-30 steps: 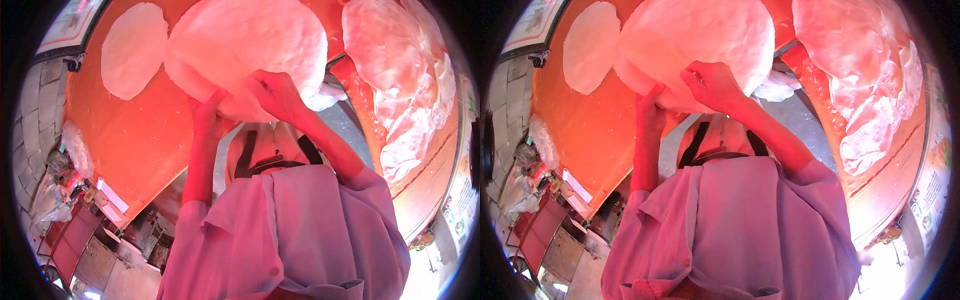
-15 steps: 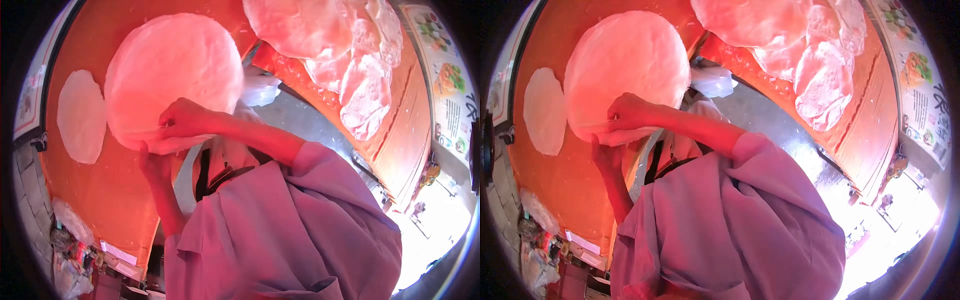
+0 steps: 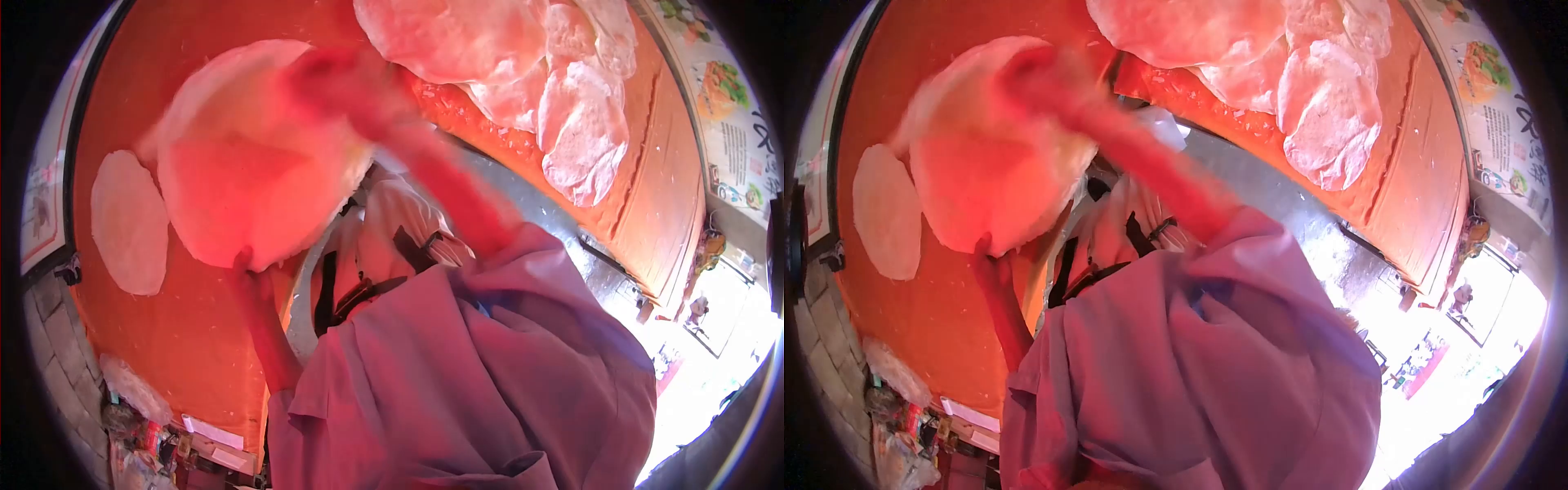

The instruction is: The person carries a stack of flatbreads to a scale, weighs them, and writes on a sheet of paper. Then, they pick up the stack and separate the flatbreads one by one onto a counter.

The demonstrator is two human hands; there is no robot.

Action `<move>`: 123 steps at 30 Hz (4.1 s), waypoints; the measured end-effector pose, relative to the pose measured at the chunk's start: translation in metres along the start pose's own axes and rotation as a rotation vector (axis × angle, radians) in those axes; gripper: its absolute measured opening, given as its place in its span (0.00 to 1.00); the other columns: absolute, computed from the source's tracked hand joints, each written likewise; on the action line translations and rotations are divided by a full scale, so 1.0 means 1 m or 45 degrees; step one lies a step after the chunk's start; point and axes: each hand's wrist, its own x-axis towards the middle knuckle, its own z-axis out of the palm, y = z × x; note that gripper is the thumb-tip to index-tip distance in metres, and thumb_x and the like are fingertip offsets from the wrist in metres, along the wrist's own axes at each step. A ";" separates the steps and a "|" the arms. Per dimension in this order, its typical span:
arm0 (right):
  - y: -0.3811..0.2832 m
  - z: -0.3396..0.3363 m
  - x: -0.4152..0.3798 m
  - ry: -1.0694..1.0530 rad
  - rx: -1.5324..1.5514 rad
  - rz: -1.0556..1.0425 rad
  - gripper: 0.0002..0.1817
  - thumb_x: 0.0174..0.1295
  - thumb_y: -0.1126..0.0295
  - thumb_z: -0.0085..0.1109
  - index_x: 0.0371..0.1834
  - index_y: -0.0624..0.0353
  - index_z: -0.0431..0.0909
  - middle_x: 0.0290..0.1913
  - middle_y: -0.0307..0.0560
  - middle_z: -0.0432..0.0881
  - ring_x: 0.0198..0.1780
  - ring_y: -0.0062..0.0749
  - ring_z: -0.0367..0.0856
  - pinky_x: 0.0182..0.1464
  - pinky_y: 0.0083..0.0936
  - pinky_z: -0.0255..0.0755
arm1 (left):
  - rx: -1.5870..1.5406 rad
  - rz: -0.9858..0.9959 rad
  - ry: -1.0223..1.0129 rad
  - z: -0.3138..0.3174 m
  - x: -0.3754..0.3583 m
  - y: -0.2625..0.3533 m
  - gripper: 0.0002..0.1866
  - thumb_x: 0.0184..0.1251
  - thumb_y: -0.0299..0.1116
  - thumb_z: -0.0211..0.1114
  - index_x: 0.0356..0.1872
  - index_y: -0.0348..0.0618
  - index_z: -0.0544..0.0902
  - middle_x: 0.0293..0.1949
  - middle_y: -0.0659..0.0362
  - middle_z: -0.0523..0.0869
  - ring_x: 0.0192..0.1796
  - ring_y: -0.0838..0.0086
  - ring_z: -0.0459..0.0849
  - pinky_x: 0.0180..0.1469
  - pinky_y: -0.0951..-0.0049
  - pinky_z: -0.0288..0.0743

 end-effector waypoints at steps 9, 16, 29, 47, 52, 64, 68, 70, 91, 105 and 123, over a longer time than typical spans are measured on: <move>-0.004 -0.287 -0.104 0.944 0.438 -0.358 0.10 0.68 0.73 0.46 0.46 0.64 0.76 0.39 0.43 0.82 0.40 0.28 0.81 0.44 0.25 0.77 | -0.142 -0.010 -0.179 -0.006 0.008 -0.006 0.32 0.59 0.27 0.61 0.66 0.42 0.61 0.59 0.54 0.73 0.58 0.59 0.75 0.42 0.56 0.77; 0.151 -0.376 -0.178 1.130 0.838 0.101 0.04 0.64 0.70 0.52 0.34 0.59 0.75 0.23 0.40 0.78 0.23 0.27 0.78 0.24 0.20 0.74 | -0.222 -0.089 -0.014 -0.009 0.006 -0.005 0.33 0.60 0.26 0.60 0.67 0.43 0.60 0.62 0.53 0.70 0.61 0.60 0.71 0.50 0.56 0.74; 0.052 -0.050 -0.074 -0.017 -0.686 -0.173 0.20 0.58 0.75 0.62 0.55 0.55 0.76 0.40 0.39 0.80 0.38 0.19 0.78 0.40 0.18 0.74 | 0.200 0.341 -0.233 0.065 -0.006 0.044 0.26 0.66 0.33 0.62 0.63 0.39 0.67 0.57 0.54 0.75 0.57 0.63 0.76 0.54 0.58 0.73; 0.060 0.074 -0.034 -0.727 -0.460 0.058 0.10 0.55 0.69 0.65 0.35 0.64 0.83 0.30 0.38 0.83 0.34 0.16 0.78 0.38 0.19 0.72 | -0.082 0.166 -0.224 0.033 -0.008 0.031 0.31 0.63 0.33 0.64 0.65 0.36 0.63 0.57 0.52 0.76 0.58 0.64 0.77 0.56 0.63 0.74; 0.068 0.068 -0.027 -0.696 -0.491 0.086 0.08 0.54 0.70 0.65 0.33 0.62 0.82 0.28 0.37 0.81 0.33 0.16 0.76 0.38 0.18 0.71 | 0.021 0.261 -0.131 0.047 -0.009 0.031 0.30 0.65 0.35 0.64 0.64 0.38 0.63 0.56 0.52 0.76 0.56 0.63 0.78 0.55 0.62 0.75; 0.105 0.063 -0.022 -0.471 -0.640 -0.271 0.08 0.52 0.68 0.63 0.25 0.61 0.76 0.20 0.45 0.77 0.22 0.26 0.74 0.28 0.26 0.69 | -0.128 0.013 -0.027 0.046 -0.013 0.029 0.31 0.59 0.35 0.65 0.62 0.34 0.65 0.55 0.51 0.77 0.55 0.59 0.78 0.55 0.58 0.74; 0.087 0.064 -0.014 -0.654 -0.560 -0.351 0.08 0.58 0.70 0.59 0.24 0.59 0.75 0.21 0.35 0.76 0.25 0.19 0.76 0.28 0.22 0.71 | -0.564 -0.379 -0.175 0.027 -0.006 0.016 0.29 0.54 0.26 0.60 0.59 0.31 0.67 0.56 0.50 0.76 0.57 0.56 0.76 0.57 0.57 0.73; 0.047 0.060 0.008 -0.493 -0.120 -0.005 0.08 0.56 0.68 0.60 0.24 0.57 0.74 0.18 0.30 0.74 0.24 0.17 0.75 0.28 0.24 0.70 | -0.414 -0.256 0.178 0.054 -0.020 0.028 0.28 0.53 0.25 0.59 0.58 0.31 0.68 0.55 0.49 0.76 0.57 0.56 0.76 0.57 0.56 0.73; -0.061 -0.262 0.144 0.475 -0.657 -0.467 0.08 0.59 0.65 0.61 0.28 0.56 0.79 0.20 0.35 0.75 0.15 0.18 0.66 0.16 0.19 0.57 | -0.445 -0.192 0.352 0.003 0.004 -0.010 0.25 0.51 0.23 0.57 0.55 0.32 0.71 0.50 0.51 0.78 0.55 0.59 0.78 0.57 0.56 0.74; -0.114 -0.488 0.265 0.573 -1.206 -0.566 0.09 0.61 0.65 0.56 0.24 0.53 0.77 0.19 0.35 0.73 0.17 0.18 0.67 0.18 0.20 0.59 | -0.468 -0.247 0.112 -0.009 0.004 -0.011 0.30 0.53 0.23 0.57 0.62 0.34 0.66 0.59 0.50 0.74 0.62 0.56 0.72 0.63 0.54 0.69; 0.047 0.053 0.015 -0.917 -0.376 -0.229 0.19 0.45 0.60 0.66 0.39 0.59 0.84 0.34 0.52 0.85 0.38 0.43 0.83 0.44 0.32 0.76 | 0.107 0.174 -0.102 0.097 -0.012 0.057 0.30 0.66 0.38 0.61 0.66 0.38 0.63 0.60 0.52 0.73 0.62 0.63 0.73 0.58 0.61 0.71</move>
